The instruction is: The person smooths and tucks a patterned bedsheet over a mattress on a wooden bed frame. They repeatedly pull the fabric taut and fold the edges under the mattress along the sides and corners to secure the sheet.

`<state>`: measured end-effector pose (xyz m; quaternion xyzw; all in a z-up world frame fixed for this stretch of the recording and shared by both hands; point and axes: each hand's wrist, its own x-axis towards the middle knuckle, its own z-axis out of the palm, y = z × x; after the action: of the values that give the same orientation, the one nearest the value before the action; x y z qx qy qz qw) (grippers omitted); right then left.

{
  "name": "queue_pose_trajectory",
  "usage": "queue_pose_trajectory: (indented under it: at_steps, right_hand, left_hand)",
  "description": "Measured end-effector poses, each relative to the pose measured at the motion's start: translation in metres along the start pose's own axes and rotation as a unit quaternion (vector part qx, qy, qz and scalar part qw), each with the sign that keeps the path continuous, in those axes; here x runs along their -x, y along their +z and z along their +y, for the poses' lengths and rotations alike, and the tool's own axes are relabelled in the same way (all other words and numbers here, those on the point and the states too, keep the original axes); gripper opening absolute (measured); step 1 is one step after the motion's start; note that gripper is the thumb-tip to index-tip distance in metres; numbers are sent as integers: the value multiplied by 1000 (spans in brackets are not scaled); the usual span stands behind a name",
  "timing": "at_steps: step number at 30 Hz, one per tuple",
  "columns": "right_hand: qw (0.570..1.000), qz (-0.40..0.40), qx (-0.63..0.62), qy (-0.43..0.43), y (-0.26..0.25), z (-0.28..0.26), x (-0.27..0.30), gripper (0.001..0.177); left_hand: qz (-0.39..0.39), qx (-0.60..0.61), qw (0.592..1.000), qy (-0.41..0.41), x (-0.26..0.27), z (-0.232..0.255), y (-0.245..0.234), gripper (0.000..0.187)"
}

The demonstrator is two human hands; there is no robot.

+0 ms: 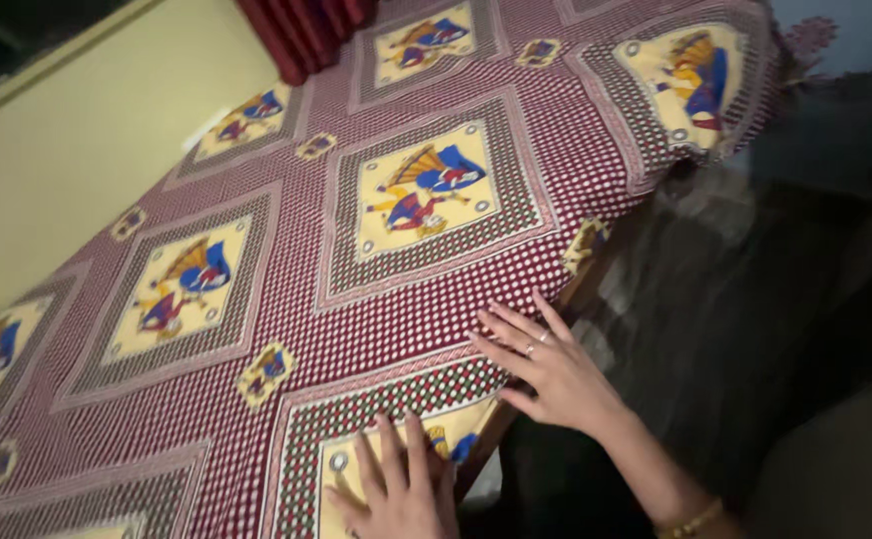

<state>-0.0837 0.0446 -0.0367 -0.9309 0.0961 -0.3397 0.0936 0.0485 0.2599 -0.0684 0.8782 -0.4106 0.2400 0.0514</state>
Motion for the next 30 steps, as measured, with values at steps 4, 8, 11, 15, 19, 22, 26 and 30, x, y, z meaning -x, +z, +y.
queue_pose_trajectory:
  at_steps: [4, 8, 11, 15, 19, 22, 26, 30]
  right_hand:
    - [1000, 16, -2, -21, 5, 10, 0, 84]
    - [998, -57, -9, -8, 0, 7, -21, 101]
    - [997, -74, -3, -8, -2, 2, -29, 111]
    - [996, -88, 17, -1, -3, -6, -28, 117]
    - [997, -73, 14, -23, 7, -23, -29, 115]
    - [996, -68, 49, -4, 22, -27, -31, 111]
    - [993, 36, 110, -24, 52, -21, -25, 88]
    - [982, 94, 165, -23, 71, -21, -16, 78]
  left_hand:
    - [51, -28, 997, -49, -3, 23, -18, 64]
    - [49, -16, 999, -17, -14, 21, -41, 59]
    - [35, -24, 999, -8, -22, 22, -48, 61]
    - [12, -41, 999, 31, -28, 29, -46, 69]
    - [59, -10, 995, 76, -27, 23, -49, 63]
    - [92, -8, 991, 94, -22, 20, -46, 60]
    - [103, -6, 990, 96, -19, 11, -41, 62]
    - [115, 7, 984, 138, -21, 1, -30, 60]
